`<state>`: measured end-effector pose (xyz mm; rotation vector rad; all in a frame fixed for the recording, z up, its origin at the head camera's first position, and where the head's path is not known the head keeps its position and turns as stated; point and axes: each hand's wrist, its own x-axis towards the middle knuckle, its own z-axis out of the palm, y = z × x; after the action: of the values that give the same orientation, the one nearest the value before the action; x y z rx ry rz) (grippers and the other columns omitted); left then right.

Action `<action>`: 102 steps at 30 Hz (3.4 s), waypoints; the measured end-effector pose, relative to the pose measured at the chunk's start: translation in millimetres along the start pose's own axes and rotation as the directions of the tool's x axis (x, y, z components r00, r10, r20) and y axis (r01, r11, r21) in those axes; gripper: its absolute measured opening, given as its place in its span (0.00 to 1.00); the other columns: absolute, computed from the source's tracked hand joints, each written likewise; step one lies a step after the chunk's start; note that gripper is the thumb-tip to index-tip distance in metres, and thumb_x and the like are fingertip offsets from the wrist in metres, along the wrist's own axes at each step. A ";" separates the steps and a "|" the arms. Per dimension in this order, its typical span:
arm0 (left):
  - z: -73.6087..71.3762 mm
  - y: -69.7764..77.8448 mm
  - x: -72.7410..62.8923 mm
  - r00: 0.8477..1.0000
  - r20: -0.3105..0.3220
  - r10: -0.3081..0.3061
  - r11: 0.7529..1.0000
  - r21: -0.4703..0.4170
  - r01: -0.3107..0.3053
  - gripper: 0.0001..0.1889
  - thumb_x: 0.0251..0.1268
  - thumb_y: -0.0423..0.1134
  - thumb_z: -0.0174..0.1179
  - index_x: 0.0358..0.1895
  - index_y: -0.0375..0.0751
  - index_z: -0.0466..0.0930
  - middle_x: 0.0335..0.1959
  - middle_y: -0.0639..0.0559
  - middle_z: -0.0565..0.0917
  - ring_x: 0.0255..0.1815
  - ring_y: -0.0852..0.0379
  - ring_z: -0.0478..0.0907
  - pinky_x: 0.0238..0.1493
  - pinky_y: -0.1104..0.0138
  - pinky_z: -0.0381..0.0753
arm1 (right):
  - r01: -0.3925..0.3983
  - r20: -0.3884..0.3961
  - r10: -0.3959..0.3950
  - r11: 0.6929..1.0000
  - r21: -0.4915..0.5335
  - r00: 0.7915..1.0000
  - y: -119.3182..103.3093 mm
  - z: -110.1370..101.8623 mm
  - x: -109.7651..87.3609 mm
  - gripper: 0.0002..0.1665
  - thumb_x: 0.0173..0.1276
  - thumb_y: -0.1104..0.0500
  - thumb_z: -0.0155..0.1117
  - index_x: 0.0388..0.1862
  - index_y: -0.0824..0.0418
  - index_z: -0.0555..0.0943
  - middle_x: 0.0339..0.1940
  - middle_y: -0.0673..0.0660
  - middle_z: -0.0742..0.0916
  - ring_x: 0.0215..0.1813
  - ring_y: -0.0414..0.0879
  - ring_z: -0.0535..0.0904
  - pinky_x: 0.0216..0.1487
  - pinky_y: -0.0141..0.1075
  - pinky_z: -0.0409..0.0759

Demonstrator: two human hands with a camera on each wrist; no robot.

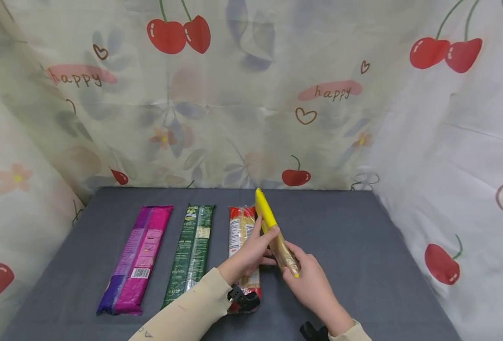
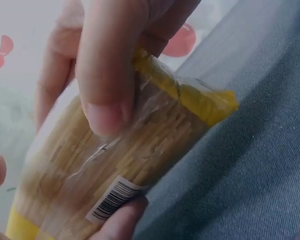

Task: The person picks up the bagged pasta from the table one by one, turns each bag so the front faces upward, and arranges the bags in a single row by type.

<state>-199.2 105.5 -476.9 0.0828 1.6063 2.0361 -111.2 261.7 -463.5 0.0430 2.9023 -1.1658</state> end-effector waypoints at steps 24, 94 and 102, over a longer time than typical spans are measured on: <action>-2.5 -1.1 5.5 0.994 -0.085 0.074 0.996 -0.046 -0.078 0.39 0.68 0.43 0.60 0.76 0.63 0.47 0.53 0.41 0.76 0.44 0.46 0.81 0.43 0.51 0.82 | 0.230 -0.066 -0.220 0.940 0.252 0.973 7.4 -1.1 -5.6 0.22 0.70 0.52 0.63 0.61 0.53 0.77 0.59 0.51 0.80 0.55 0.48 0.76 0.51 0.45 0.80; 43.5 -55.6 1.6 0.985 0.169 0.024 0.932 0.354 -0.083 0.29 0.66 0.37 0.62 0.70 0.46 0.66 0.60 0.54 0.75 0.48 0.64 0.79 0.46 0.66 0.80 | -0.324 0.221 0.247 0.830 0.454 0.943 102.2 -41.0 73.7 0.49 0.69 0.47 0.63 0.78 0.62 0.49 0.67 0.68 0.71 0.50 0.49 0.80 0.47 0.41 0.80; 42.0 -50.4 -4.2 0.982 0.189 0.009 0.929 0.362 -0.078 0.29 0.66 0.37 0.61 0.70 0.44 0.66 0.63 0.51 0.74 0.57 0.57 0.76 0.51 0.66 0.79 | -0.267 0.114 0.247 0.939 0.217 0.962 92.2 -42.1 64.8 0.47 0.69 0.42 0.61 0.75 0.67 0.55 0.61 0.71 0.76 0.46 0.51 0.80 0.42 0.39 0.79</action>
<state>-161.4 148.0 -509.9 0.4351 1.8576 1.6759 -173.2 358.6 -498.3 0.3550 2.5750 -1.4060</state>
